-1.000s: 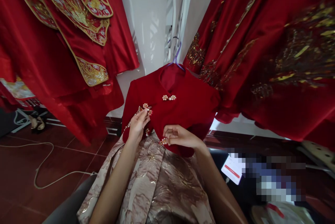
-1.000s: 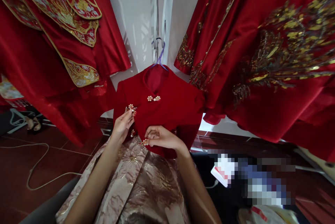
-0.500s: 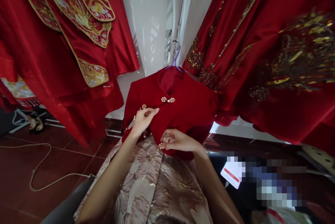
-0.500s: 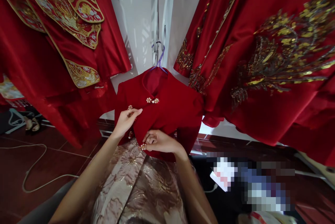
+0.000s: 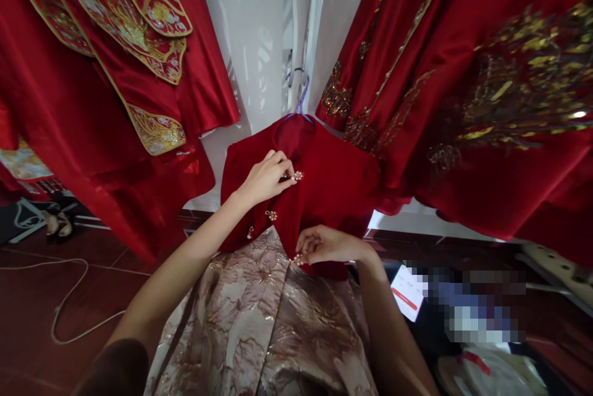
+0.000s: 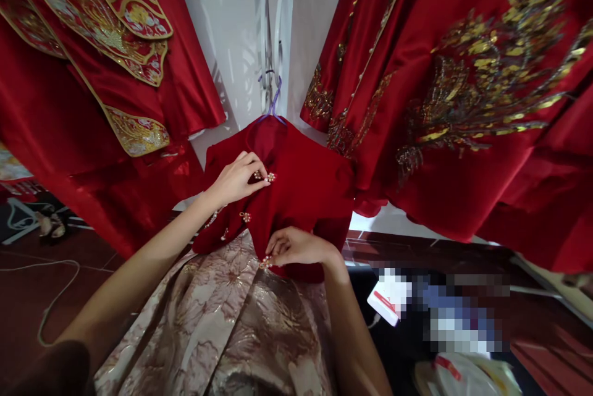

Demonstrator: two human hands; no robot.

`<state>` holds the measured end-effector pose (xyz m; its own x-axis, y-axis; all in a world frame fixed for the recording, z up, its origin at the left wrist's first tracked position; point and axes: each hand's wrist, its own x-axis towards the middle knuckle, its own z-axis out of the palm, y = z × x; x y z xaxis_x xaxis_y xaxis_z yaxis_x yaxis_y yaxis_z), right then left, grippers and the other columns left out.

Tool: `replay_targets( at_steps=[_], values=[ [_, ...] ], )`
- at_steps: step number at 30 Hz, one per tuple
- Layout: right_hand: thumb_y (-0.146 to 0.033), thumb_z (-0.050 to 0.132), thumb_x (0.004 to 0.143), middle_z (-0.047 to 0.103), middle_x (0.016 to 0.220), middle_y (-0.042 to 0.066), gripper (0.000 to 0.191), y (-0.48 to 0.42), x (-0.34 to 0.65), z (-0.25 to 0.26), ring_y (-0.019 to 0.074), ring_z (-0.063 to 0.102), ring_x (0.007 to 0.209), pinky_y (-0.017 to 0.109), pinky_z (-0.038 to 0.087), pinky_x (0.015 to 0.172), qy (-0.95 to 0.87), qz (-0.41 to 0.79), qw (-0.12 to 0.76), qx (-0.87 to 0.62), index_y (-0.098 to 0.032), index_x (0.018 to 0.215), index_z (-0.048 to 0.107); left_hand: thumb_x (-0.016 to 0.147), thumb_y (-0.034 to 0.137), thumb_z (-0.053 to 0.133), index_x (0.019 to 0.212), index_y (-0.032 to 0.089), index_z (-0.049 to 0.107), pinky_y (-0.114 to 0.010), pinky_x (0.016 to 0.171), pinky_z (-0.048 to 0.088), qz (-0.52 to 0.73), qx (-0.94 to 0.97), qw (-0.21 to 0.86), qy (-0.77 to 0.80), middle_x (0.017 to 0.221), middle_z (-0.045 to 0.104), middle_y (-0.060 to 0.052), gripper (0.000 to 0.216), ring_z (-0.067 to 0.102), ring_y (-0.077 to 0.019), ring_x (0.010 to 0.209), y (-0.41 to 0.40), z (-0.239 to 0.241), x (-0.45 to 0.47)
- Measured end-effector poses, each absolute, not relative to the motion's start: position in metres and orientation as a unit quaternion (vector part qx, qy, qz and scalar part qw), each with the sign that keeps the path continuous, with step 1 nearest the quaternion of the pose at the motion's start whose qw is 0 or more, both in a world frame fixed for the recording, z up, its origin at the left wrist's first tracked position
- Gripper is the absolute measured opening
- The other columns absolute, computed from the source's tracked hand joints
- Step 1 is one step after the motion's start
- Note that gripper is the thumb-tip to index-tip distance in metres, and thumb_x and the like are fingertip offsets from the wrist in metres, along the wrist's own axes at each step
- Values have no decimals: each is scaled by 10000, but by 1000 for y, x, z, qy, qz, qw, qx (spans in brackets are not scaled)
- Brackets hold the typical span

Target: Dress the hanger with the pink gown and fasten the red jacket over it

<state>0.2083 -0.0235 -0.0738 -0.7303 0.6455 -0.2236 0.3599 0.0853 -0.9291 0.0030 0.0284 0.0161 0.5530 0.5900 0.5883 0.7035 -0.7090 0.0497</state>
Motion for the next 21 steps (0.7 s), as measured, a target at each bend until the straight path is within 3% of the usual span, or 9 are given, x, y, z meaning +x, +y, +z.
replay_targets(
  at_steps=[3,5,8,11,14,17,19,21],
  values=[
    [-343,715,690,676,810,42,331,-30,208,-63,125,617,744,259,483,704,-737,563,134,-349,-130,934,649,876,312,510,871,182,560,-377,907,422,-304,-884,123,-332,957,567,-42,139,494,-193,970,30,18,4],
    [-383,694,719,689,857,63,345,-34,206,-57,139,633,774,276,493,723,-742,556,139,-348,-131,951,648,901,300,468,885,181,538,-435,1042,310,-307,-893,128,-303,933,589,-29,139,513,-175,968,34,16,4],
    [-403,661,755,691,834,66,318,-39,205,-54,141,644,755,286,504,715,-747,554,140,-340,-132,920,648,917,292,439,904,186,510,-459,1118,176,-310,-901,110,-281,877,609,4,129,549,-137,899,44,11,4],
    [-405,631,784,674,757,44,289,-42,206,-50,129,635,691,277,510,671,-757,537,167,-332,-138,895,646,927,290,416,888,193,503,-437,1121,171,-317,-902,96,-277,840,618,24,135,565,-117,845,50,8,3],
    [-425,621,788,668,758,38,284,-39,202,-32,124,618,679,267,511,645,-762,464,287,-351,-155,872,650,940,290,372,880,194,514,-420,1102,196,-321,-896,115,-284,833,632,13,181,577,-119,812,49,9,0],
    [-478,545,828,661,1037,81,353,-27,183,0,159,623,887,295,533,739,-696,366,493,-373,-181,988,647,928,307,382,878,179,535,-417,1042,258,-330,-871,153,-329,767,638,-8,205,584,-135,722,47,10,-3],
    [-525,430,875,610,1176,118,496,-16,163,23,193,601,1036,347,517,861,-667,388,520,-366,-164,1178,584,895,311,433,885,168,549,-428,994,287,-348,-835,173,-389,691,624,-10,185,572,-146,646,47,10,-6],
    [-574,367,879,548,1273,166,636,-7,142,40,251,526,1180,411,455,967,-675,393,479,-401,-112,1297,495,862,286,460,960,154,557,-454,966,290,-367,-790,193,-452,713,633,-35,191,584,-178,676,48,11,-10]
  ],
)
